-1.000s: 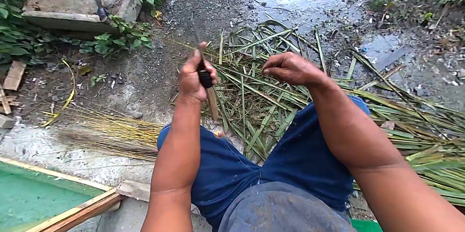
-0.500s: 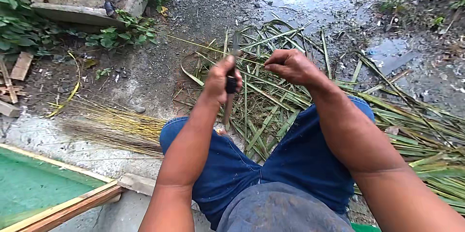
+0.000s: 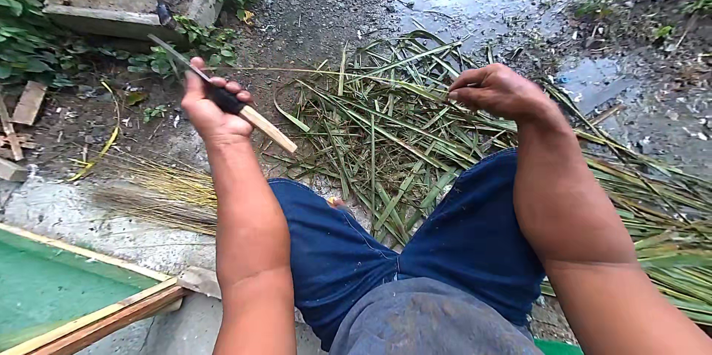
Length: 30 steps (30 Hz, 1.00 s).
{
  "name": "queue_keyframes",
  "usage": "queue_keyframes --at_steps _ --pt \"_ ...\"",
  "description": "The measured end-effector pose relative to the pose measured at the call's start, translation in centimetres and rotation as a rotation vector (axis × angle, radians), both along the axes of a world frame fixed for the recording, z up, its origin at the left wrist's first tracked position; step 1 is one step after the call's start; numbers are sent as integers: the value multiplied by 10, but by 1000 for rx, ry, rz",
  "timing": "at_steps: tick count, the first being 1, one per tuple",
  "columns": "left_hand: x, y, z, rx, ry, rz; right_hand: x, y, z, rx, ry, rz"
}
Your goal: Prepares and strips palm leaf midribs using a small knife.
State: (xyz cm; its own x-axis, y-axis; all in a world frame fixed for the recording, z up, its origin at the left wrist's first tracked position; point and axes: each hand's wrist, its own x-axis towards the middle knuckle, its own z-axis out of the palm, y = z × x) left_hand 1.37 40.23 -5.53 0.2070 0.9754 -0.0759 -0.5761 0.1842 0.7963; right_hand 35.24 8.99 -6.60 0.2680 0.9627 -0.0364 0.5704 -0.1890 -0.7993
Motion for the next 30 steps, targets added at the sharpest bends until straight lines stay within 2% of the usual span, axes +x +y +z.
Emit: queue_keyframes --at_steps 2,4,8,10,11,13,17,19,21,26,28,30 --pt "-3 -1 -1 -15 -9 86 3 -2 1 -10 -8 -82" --pt "11 -22 0 8 103 -3 -2 3 1 2 4 -129" --pt "64 -104 -9 133 445 -516 -28 24 0 22 52 -52" --pt "86 -131 -21 176 481 -725 -43 34 -2 7 52 25" --pt "92 -136 -24 169 467 -767 -48 38 -4 1 46 54" --pt "93 -126 -25 134 417 -749 -50 40 -7 0 49 67" --pt "75 -84 -18 100 282 -536 -32 28 -8 13 51 40" --pt "73 -79 -16 81 251 -469 -29 25 -8 21 37 35" --pt "80 -89 -17 78 271 -510 -33 27 -8 14 24 43" --pt "108 -146 -29 35 435 -840 -48 40 -13 56 7 107" --pt "109 -143 -30 28 428 -876 -46 38 -11 69 -13 142" --pt "99 -121 -26 62 377 -798 -40 32 -9 76 -12 161"
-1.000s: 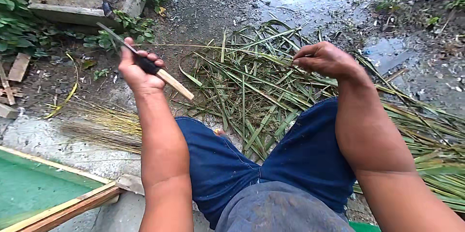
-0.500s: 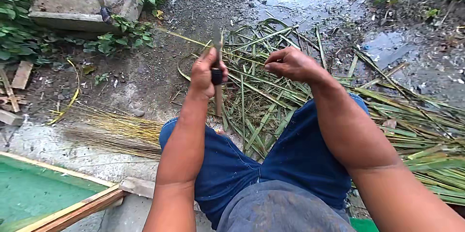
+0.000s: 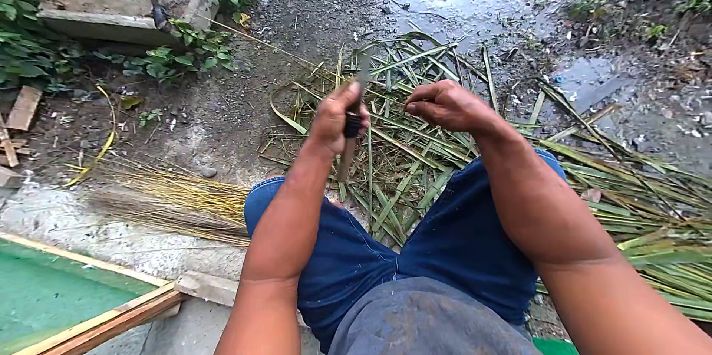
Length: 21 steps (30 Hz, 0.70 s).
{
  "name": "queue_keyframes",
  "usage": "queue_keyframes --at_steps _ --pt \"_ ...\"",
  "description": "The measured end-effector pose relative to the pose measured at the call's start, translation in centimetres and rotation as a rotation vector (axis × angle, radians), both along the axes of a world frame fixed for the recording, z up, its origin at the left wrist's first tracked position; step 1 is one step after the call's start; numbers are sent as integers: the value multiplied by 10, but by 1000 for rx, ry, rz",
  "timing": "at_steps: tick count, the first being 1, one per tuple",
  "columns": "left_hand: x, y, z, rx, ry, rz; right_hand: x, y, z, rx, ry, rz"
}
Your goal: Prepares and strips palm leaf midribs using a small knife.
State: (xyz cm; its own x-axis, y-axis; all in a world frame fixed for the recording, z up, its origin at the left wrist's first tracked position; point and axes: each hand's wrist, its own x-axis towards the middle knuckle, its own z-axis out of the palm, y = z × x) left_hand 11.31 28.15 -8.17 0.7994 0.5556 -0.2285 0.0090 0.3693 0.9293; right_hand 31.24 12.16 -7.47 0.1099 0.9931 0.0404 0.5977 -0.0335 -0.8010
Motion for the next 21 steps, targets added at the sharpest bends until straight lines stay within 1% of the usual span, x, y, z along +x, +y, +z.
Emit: queue_keyframes --at_steps 3,4,5,6,9,11,13,15,17,18,21 --pt "-15 33 9 -4 -91 234 7 -7 -1 -3 14 -7" --pt "-16 34 10 -10 -102 281 6 -7 -1 -10 15 -16" --pt "-14 29 11 -8 -87 284 4 -5 0 -19 18 -29" --pt "-10 19 11 1 -48 241 1 -3 0 -19 22 -47" --pt "3 -19 2 5 78 4 -8 5 -4 6 40 -86" --pt "4 -20 1 -7 77 -46 -7 5 -4 20 49 -75" --pt "-9 5 6 -1 1 34 -3 0 0 17 39 -58" --pt "-24 34 12 -15 -91 201 3 -6 2 22 29 -51" --pt "-30 43 15 -15 -139 309 6 -7 2 28 24 -46" --pt "-29 37 15 -1 -121 293 5 -6 2 19 29 -43" --pt "-15 0 7 21 11 36 -3 1 2 -6 40 -14"
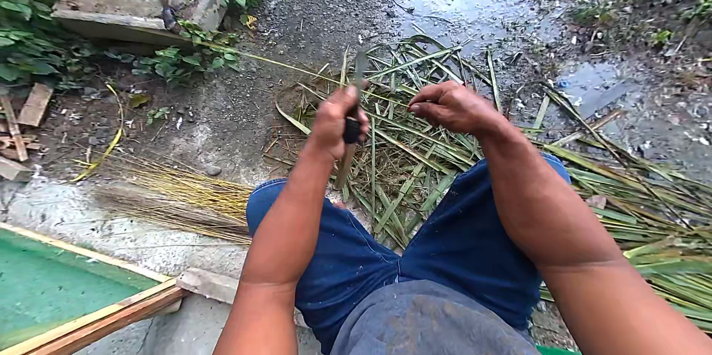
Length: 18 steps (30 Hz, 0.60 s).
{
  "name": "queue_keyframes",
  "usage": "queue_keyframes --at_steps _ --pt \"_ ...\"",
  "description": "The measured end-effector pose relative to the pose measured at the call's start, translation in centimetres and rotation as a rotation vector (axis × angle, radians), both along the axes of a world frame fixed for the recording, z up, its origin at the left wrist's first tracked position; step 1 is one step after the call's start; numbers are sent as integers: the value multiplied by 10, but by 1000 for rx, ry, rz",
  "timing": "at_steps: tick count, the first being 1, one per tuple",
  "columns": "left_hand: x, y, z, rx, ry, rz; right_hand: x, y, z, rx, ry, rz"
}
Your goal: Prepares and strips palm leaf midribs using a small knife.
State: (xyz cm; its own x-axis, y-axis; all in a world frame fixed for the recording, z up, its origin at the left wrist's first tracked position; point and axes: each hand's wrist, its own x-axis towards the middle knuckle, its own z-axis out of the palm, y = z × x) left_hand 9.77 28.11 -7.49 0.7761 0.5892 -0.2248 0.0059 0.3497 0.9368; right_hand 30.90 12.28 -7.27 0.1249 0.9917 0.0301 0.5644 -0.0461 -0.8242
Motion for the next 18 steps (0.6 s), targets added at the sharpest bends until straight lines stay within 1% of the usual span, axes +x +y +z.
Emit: queue_keyframes --at_steps 1,3,4,7,8,9,10,14,16,18 --pt "3 -7 -2 -14 23 -71 -1 2 -1 0 3 17" --pt "0 2 -1 -17 -5 -83 4 -1 -1 -10 12 50" --pt "-7 16 2 -5 -47 -29 7 -5 0 -17 16 63" --pt "-30 54 13 -14 -201 226 17 -13 3 -17 9 70" --pt "-33 57 15 -26 -224 274 18 -13 3 -23 8 67" --pt "-32 53 15 -29 -214 280 17 -11 3 -36 4 62" --pt "-28 43 13 -23 -177 243 15 -8 3 -47 2 54" --pt "-3 -7 -3 -37 44 -90 1 2 3 -64 23 75" --pt "-2 -3 -5 -37 33 -112 2 2 2 -71 44 94" --pt "-14 22 -1 -1 -55 -10 5 -4 5 -73 72 102"
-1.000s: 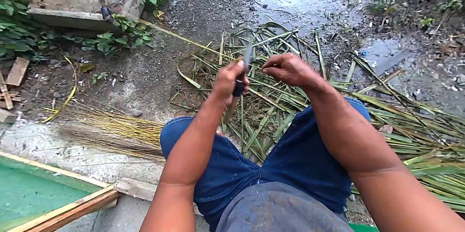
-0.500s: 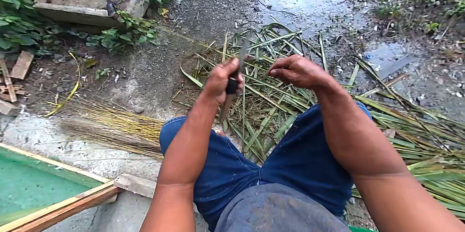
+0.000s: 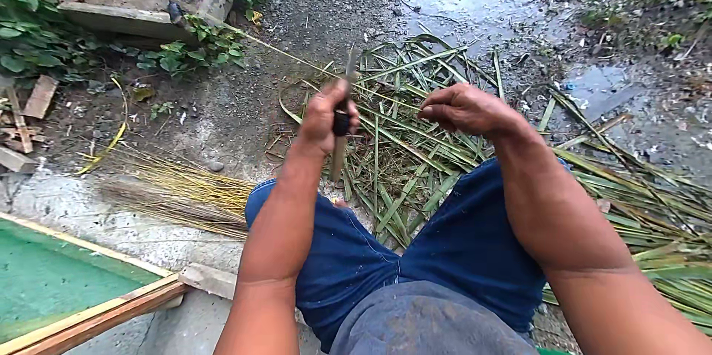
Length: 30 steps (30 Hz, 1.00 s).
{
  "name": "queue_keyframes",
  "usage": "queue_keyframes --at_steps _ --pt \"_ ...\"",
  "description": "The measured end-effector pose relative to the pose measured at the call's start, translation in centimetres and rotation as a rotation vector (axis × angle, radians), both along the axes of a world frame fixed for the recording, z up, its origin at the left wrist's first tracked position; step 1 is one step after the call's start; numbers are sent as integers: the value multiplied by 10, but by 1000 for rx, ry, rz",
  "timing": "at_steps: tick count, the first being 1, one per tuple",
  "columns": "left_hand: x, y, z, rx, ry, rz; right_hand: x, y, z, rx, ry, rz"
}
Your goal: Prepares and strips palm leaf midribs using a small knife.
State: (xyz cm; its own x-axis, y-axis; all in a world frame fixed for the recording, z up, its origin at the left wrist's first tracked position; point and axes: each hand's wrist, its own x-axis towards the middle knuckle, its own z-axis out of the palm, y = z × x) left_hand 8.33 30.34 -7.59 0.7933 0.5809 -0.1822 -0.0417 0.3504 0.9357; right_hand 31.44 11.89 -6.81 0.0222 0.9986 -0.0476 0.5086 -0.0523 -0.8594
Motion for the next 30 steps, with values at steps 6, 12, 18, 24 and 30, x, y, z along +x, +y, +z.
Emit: queue_keyframes --at_steps 6,12,18,24,30 --pt "-12 10 7 -10 -80 153 0 1 0 -5 -13 -10" --pt "-7 1 0 -10 -10 1 0 1 -3 8 -31 25" --pt "-41 53 18 -35 -229 412 9 -5 0 1 -108 -130" --pt "6 -29 -3 -55 79 -97 -17 19 -7 97 -82 -116" --pt "-29 40 10 14 -150 151 6 0 -7 96 -114 -143"
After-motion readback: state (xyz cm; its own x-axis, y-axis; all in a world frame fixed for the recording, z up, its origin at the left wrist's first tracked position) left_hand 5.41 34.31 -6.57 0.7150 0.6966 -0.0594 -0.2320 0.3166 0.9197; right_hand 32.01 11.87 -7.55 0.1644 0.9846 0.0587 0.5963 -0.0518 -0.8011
